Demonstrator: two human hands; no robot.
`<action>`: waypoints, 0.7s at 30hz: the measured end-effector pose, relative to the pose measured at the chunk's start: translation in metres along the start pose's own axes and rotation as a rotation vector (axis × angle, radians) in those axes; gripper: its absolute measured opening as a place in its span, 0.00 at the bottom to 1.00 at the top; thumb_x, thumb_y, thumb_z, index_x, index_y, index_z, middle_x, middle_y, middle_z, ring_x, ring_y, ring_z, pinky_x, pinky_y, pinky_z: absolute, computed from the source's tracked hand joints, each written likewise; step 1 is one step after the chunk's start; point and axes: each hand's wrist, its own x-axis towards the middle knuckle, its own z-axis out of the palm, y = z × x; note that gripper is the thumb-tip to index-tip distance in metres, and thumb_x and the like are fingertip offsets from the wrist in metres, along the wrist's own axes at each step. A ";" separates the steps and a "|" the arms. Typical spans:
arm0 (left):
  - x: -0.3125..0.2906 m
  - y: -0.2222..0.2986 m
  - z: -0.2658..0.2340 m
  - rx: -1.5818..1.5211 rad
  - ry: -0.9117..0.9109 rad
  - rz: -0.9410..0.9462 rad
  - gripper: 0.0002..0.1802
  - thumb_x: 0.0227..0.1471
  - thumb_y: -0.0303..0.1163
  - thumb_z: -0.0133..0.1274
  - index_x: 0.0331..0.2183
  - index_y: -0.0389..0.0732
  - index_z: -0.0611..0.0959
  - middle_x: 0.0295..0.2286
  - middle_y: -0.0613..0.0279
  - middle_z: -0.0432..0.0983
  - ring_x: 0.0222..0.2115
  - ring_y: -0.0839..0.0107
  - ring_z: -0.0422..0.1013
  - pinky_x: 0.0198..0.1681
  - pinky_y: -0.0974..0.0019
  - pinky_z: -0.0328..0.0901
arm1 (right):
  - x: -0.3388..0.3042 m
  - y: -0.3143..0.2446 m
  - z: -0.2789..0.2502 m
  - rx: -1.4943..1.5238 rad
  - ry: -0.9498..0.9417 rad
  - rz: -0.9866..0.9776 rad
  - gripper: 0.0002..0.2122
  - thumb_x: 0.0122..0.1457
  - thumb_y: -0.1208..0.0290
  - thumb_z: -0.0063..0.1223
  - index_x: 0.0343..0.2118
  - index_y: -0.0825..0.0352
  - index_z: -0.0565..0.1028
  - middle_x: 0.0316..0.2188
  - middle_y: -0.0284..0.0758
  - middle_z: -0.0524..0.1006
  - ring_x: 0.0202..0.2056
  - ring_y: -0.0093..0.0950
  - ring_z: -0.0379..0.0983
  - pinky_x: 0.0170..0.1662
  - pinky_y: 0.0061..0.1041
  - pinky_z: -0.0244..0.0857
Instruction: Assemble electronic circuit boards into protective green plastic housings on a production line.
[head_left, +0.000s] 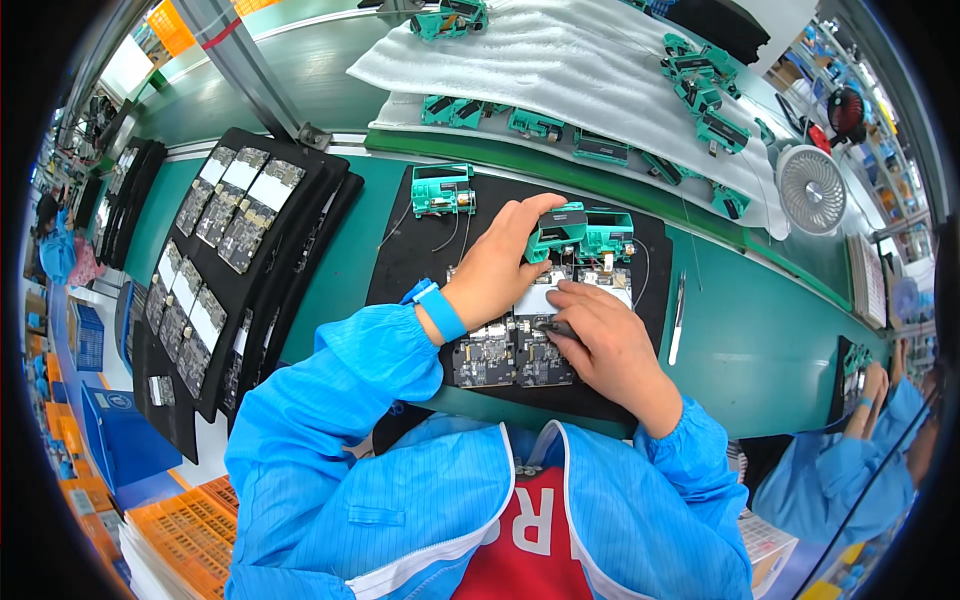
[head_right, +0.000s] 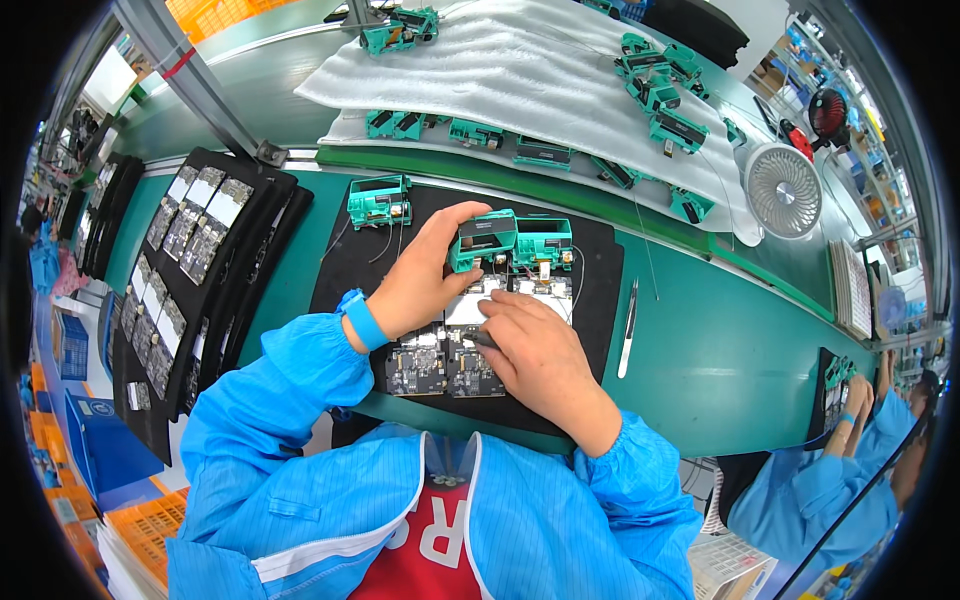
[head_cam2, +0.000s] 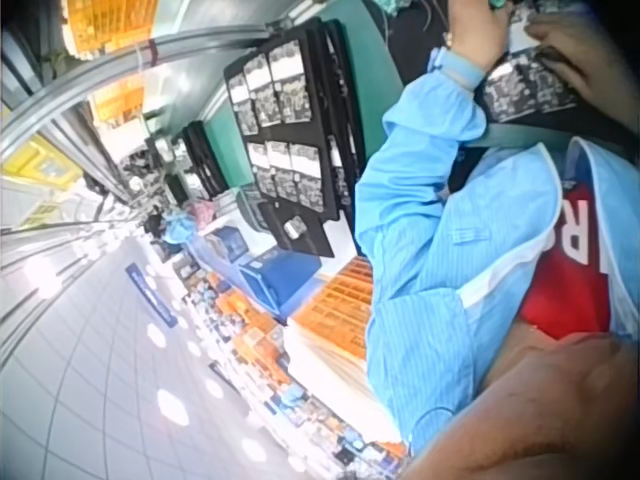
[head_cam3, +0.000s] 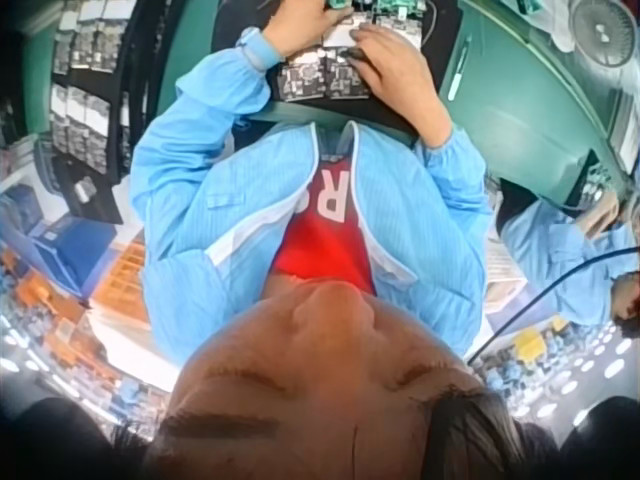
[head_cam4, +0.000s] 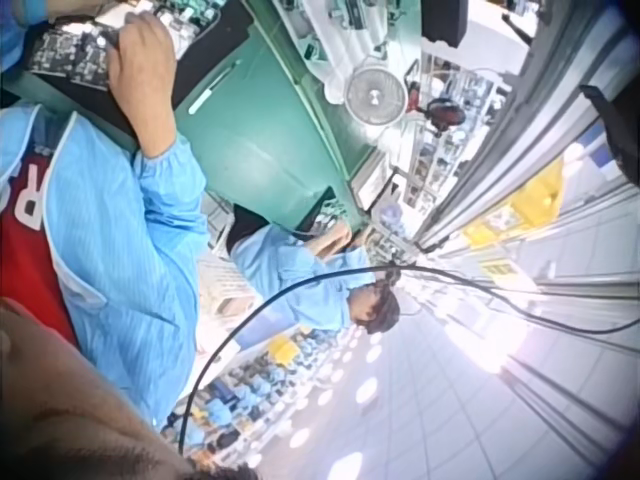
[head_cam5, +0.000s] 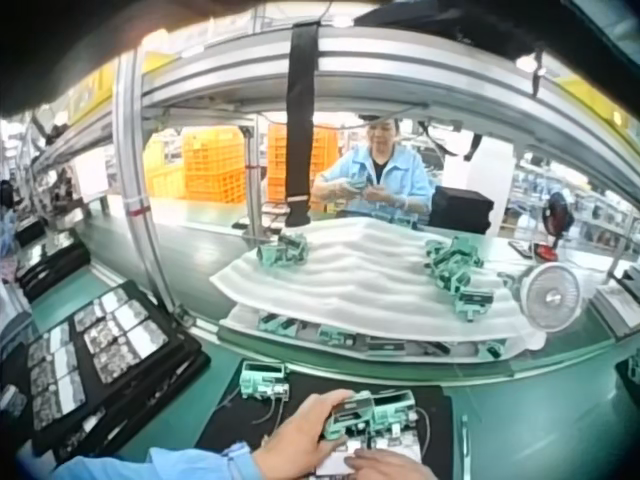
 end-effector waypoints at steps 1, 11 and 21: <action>0.000 0.001 0.000 -0.008 -0.025 0.005 0.39 0.46 0.16 0.61 0.59 0.45 0.67 0.50 0.51 0.67 0.50 0.50 0.69 0.52 0.58 0.67 | 0.000 0.000 0.000 -0.001 -0.002 0.000 0.11 0.49 0.75 0.63 0.34 0.68 0.73 0.46 0.40 0.78 0.53 0.41 0.73 0.55 0.40 0.67; -0.002 -0.004 -0.001 0.000 -0.043 0.031 0.39 0.47 0.16 0.59 0.59 0.47 0.66 0.46 0.48 0.68 0.48 0.45 0.69 0.50 0.55 0.67 | 0.026 0.014 -0.010 -0.065 0.095 0.059 0.11 0.51 0.77 0.62 0.39 0.66 0.77 0.32 0.40 0.78 0.36 0.41 0.76 0.39 0.38 0.70; -0.002 -0.009 0.000 -0.072 -0.049 0.008 0.38 0.45 0.09 0.50 0.58 0.45 0.68 0.45 0.49 0.68 0.46 0.46 0.70 0.49 0.56 0.67 | 0.043 0.013 -0.001 -0.412 0.008 -0.066 0.08 0.47 0.75 0.55 0.32 0.64 0.74 0.28 0.32 0.76 0.33 0.33 0.74 0.35 0.33 0.67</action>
